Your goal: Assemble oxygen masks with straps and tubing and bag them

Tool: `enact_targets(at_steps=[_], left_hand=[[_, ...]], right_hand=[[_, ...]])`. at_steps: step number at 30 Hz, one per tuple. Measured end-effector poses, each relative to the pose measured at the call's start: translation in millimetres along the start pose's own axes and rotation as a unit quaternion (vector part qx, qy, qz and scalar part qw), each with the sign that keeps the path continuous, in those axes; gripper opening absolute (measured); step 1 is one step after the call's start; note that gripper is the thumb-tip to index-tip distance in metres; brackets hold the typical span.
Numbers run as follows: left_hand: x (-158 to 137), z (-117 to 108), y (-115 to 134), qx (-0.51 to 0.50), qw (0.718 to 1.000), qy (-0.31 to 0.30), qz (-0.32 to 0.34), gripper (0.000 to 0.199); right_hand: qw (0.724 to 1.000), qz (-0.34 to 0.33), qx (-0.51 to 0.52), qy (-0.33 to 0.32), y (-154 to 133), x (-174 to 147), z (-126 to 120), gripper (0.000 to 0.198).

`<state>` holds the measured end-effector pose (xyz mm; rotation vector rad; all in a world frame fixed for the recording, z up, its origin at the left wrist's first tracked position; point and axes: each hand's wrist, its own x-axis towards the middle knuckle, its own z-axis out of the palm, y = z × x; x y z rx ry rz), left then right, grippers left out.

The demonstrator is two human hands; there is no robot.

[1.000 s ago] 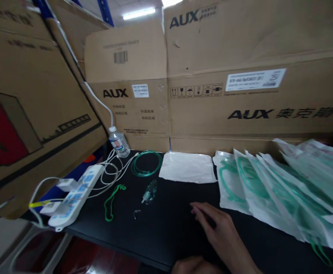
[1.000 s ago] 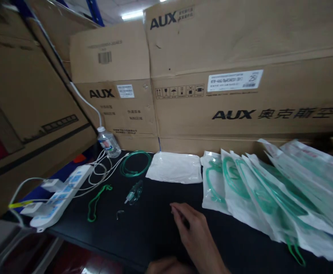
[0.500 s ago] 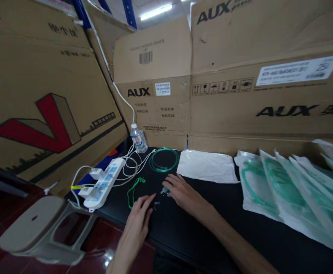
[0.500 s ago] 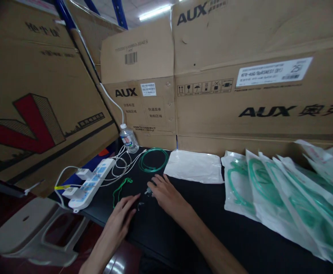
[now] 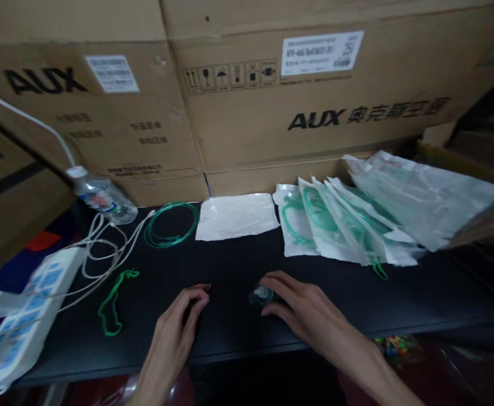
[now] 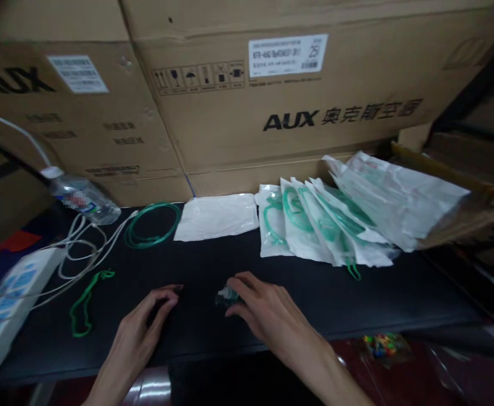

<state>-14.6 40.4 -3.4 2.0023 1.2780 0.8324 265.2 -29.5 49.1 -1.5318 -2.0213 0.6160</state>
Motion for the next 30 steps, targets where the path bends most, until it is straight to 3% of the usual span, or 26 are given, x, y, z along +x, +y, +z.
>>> enact_targets(at_steps=[5, 8, 10, 12, 15, 18, 20, 22, 26, 30], left_hand=[[9, 41, 37, -0.085, 0.994, -0.024, -0.057, 0.021], [10, 55, 45, -0.137, 0.986, -0.027, -0.091, 0.036], [9, 59, 46, -0.158, 0.981, -0.033, -0.110, 0.040], [8, 59, 48, -0.176, 0.976, -0.037, -0.126, 0.036], [7, 54, 53, -0.215, 0.964, -0.031, -0.152, 0.032], [8, 49, 60, -0.245, 0.955, -0.021, -0.166, 0.032], [9, 46, 64, -0.253, 0.953, -0.028, -0.165, 0.032], [10, 45, 66, -0.261, 0.951, -0.041, -0.162, 0.032], [13, 43, 71, -0.259, 0.953, -0.066, -0.143, 0.030], [17, 36, 78, -0.193, 0.968, -0.123, -0.104, 0.021]], right_hand=[[0.994, 0.025, -0.094, -0.042, 3, -22, -15, 0.043], [0.990, 0.023, -0.132, -0.053, 1, -25, -8, 0.052], [0.991, 0.019, -0.124, -0.043, 0, -23, -1, 0.034], [0.997, 0.014, -0.075, -0.016, 1, -22, 6, 0.022], [0.995, 0.019, 0.074, 0.064, 4, -25, 18, 0.037], [0.969, 0.075, 0.207, 0.110, 7, -31, 23, 0.061], [0.950, 0.128, 0.269, 0.095, 7, -34, 23, 0.066], [0.933, 0.157, 0.317, 0.067, 5, -36, 20, 0.057], [0.910, 0.171, 0.375, 0.040, 3, -38, 14, 0.043], [0.896, 0.188, 0.401, 0.045, 1, -37, 8, 0.037]])
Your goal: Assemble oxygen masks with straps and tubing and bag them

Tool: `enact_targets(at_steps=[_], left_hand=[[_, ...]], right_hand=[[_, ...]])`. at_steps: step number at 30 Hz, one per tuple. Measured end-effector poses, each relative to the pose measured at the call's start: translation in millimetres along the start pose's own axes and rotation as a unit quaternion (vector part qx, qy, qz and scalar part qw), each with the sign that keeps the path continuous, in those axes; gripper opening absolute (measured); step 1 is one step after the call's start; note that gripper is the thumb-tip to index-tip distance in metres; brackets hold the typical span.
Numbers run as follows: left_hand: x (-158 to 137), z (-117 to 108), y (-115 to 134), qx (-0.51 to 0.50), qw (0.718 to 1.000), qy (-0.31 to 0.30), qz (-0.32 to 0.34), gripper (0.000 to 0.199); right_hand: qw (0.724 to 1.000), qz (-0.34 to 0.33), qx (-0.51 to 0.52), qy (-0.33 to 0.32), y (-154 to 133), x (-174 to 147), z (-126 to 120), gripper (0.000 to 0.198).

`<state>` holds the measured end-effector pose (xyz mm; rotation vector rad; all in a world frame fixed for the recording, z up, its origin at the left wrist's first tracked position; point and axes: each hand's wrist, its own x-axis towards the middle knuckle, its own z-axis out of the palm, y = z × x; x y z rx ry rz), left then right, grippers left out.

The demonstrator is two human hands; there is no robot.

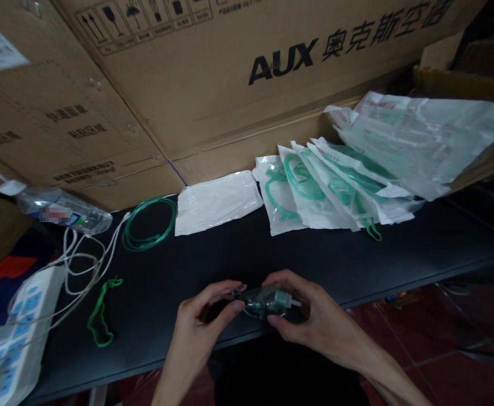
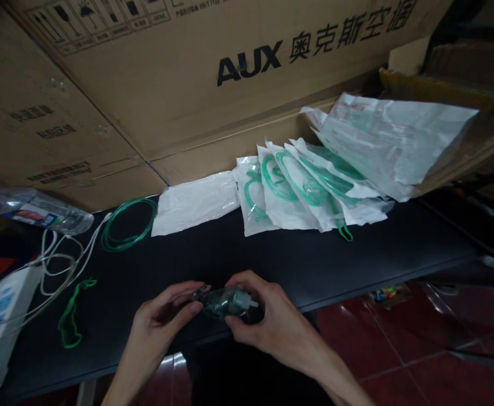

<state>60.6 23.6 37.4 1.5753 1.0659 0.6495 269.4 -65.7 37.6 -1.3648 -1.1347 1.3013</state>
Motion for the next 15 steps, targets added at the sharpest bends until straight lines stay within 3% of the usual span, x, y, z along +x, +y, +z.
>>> enact_targets(at_steps=[6, 15], left_hand=[[0, -6, 11, 0.091, 0.992, -0.073, 0.044, 0.018], [-1, -5, 18, 0.128, 0.986, -0.091, 0.062, 0.019]], right_hand=[[1.000, 0.011, 0.014, -0.020, -11, 0, -2, 0.033], [0.999, -0.027, 0.013, -0.018, -7, -3, -2, 0.036]])
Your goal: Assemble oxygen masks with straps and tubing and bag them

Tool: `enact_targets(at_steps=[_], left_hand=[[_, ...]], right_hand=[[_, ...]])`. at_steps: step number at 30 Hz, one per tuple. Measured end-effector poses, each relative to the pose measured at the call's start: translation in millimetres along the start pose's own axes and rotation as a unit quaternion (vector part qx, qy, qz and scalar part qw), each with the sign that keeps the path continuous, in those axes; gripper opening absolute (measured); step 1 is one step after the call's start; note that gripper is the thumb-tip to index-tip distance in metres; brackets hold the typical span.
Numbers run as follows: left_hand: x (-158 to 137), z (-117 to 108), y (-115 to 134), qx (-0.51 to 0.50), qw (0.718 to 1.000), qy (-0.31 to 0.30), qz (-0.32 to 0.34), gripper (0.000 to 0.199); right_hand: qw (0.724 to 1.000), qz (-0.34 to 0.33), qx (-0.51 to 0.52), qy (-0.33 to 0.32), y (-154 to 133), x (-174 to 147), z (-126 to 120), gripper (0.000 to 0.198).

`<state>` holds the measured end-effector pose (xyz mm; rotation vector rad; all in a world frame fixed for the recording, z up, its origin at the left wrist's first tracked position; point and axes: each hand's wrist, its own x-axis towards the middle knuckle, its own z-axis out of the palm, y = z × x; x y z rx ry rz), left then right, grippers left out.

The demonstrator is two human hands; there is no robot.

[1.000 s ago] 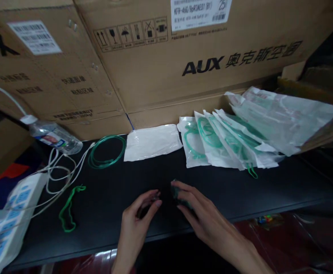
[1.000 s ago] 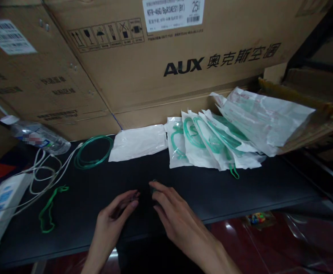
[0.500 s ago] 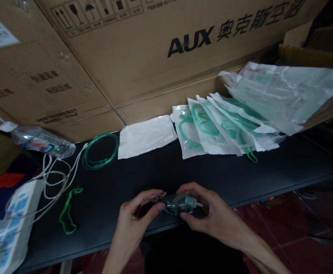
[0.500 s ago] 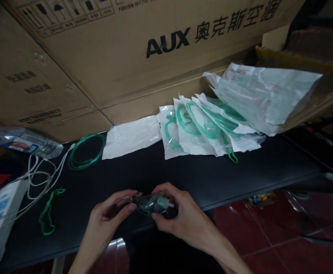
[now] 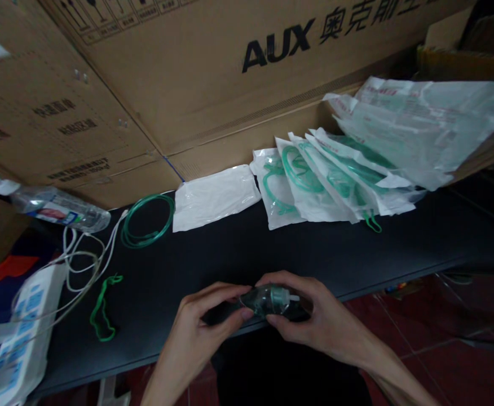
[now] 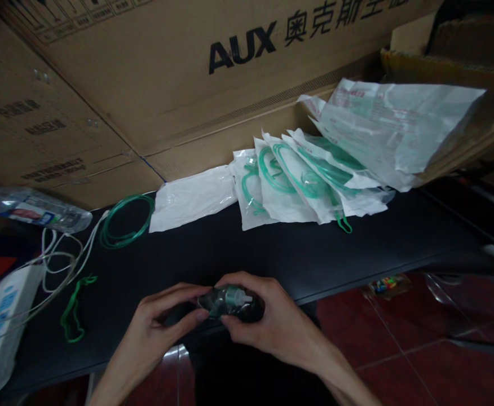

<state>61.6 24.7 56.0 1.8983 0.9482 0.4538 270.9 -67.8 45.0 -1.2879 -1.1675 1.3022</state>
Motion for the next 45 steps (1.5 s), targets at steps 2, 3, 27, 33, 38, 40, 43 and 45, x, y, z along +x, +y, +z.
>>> enact_targets(at_steps=[2, 3, 27, 33, 38, 40, 43, 45], left_hand=[[-1, -1, 1, 0.020, 1.000, -0.007, 0.012, 0.021], [-2, -2, 1, 0.033, 0.999, -0.005, 0.027, 0.023], [-12, -2, 3, 0.189, 0.940, 0.038, 0.283, 0.021], [-15, 3, -1, 0.182, 0.937, 0.080, 0.285, 0.024], [-19, 7, -7, 0.158, 0.939, 0.145, 0.270, 0.027], [-19, 10, -9, 0.134, 0.941, 0.163, 0.263, 0.025], [-21, 20, -13, 0.099, 0.951, 0.172, 0.237, 0.015], [-23, 30, -16, 0.051, 0.960, 0.185, 0.201, 0.009]], right_hand=[[1.000, -0.004, 0.010, -0.003, 1, -1, 0, 0.037], [1.000, -0.005, 0.016, -0.004, 2, -1, 0, 0.037], [0.984, 0.075, 0.150, -0.058, 4, -8, 7, 0.025], [0.988, 0.058, 0.127, -0.058, 0, -7, 7, 0.020], [0.985, 0.079, 0.147, -0.034, 0, -5, 11, 0.020], [0.988, 0.077, 0.132, -0.025, 2, -4, 13, 0.018], [0.992, 0.061, 0.113, -0.015, 4, -4, 13, 0.014], [0.995, 0.041, 0.092, -0.003, 5, -3, 14, 0.011]])
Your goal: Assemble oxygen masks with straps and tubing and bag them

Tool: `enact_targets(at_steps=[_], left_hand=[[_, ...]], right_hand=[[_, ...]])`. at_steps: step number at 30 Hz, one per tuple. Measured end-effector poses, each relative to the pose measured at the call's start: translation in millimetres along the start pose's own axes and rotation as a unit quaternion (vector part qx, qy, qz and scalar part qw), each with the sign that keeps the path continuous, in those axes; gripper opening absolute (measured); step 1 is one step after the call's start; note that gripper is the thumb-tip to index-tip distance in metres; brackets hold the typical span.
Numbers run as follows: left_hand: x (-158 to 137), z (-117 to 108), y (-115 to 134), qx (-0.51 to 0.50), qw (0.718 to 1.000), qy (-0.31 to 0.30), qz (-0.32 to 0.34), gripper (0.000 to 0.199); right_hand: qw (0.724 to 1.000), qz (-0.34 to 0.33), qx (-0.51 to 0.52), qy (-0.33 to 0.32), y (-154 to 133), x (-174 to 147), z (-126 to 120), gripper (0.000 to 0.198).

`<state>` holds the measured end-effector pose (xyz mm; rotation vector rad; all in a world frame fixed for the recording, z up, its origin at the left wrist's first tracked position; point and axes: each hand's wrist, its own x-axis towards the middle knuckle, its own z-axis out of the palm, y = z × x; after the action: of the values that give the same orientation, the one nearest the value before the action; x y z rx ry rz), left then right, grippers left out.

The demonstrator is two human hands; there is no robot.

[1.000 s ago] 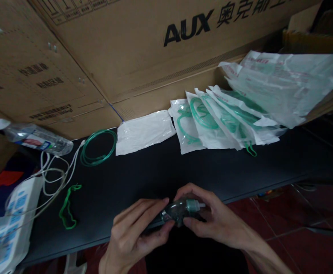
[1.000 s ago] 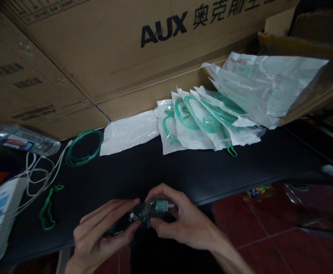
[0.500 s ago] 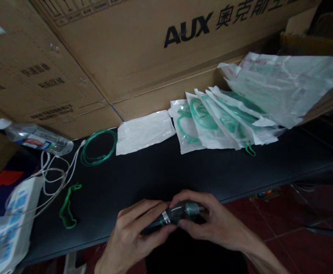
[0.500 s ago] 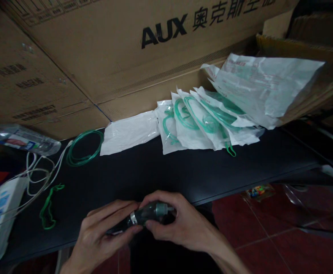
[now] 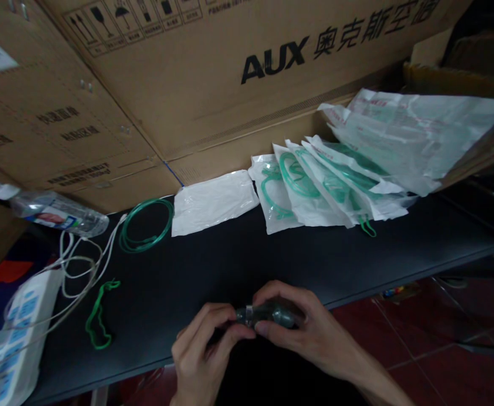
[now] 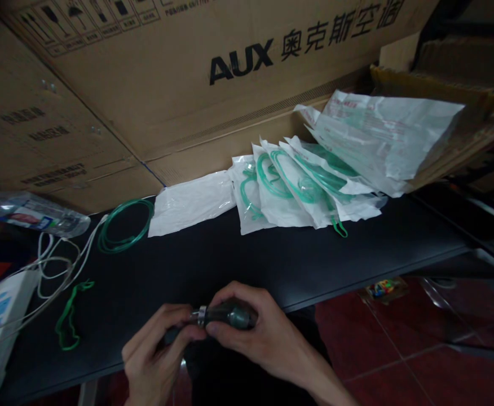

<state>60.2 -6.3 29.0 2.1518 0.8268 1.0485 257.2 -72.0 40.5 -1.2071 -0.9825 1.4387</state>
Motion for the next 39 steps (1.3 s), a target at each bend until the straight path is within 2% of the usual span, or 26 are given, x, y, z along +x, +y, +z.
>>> enact_targets(at_steps=[2, 4, 6, 9, 13, 17, 22, 24, 28, 30, 32, 34, 37, 39], left_hand=[[-6, 13, 1, -0.054, 0.995, 0.036, -0.076, 0.010], [-11, 26, 2, -0.129, 0.973, 0.086, -0.173, 0.008], [-14, 39, 3, -0.208, 0.931, 0.126, -0.271, 0.008], [-13, 52, 2, -0.304, 0.855, 0.157, -0.390, 0.024], [-4, 57, 2, -0.381, 0.773, 0.165, -0.480, 0.044], [5, 56, 7, -0.411, 0.733, 0.165, -0.517, 0.049], [9, 56, 14, -0.434, 0.725, 0.157, -0.512, 0.048], [10, 54, 17, -0.443, 0.721, 0.153, -0.511, 0.047], [13, 51, 18, -0.436, 0.714, 0.165, -0.522, 0.046], [14, 51, 17, -0.420, 0.719, 0.175, -0.525, 0.048], [12, 52, 14, -0.406, 0.727, 0.182, -0.522, 0.050], [9, 54, 11, -0.398, 0.737, 0.183, -0.514, 0.050], [3, 54, 6, -0.385, 0.760, 0.171, -0.495, 0.048], [-1, 53, 3, -0.373, 0.776, 0.157, -0.484, 0.047]], right_hand=[[0.999, -0.034, -0.027, 0.015, 3, 1, 1, 0.008], [0.994, -0.086, -0.052, 0.035, 7, 1, 2, 0.008], [0.985, -0.144, -0.072, 0.060, 14, 2, 5, 0.014], [0.965, -0.216, -0.109, 0.103, 25, 5, 12, 0.028], [0.931, -0.284, -0.172, 0.154, 41, 8, 18, 0.039], [0.909, -0.307, -0.220, 0.179, 51, 11, 19, 0.043], [0.880, -0.341, -0.274, 0.182, 54, 13, 19, 0.050], [0.878, -0.345, -0.283, 0.174, 53, 12, 20, 0.049], [0.902, -0.320, -0.241, 0.162, 51, 9, 23, 0.040], [0.917, -0.284, -0.202, 0.195, 51, 9, 25, 0.041], [0.932, -0.229, -0.156, 0.235, 51, 11, 27, 0.044], [0.944, -0.182, -0.117, 0.251, 49, 13, 28, 0.033], [0.957, -0.157, -0.084, 0.230, 43, 16, 28, 0.012], [0.965, -0.146, -0.064, 0.210, 38, 17, 28, 0.012]])
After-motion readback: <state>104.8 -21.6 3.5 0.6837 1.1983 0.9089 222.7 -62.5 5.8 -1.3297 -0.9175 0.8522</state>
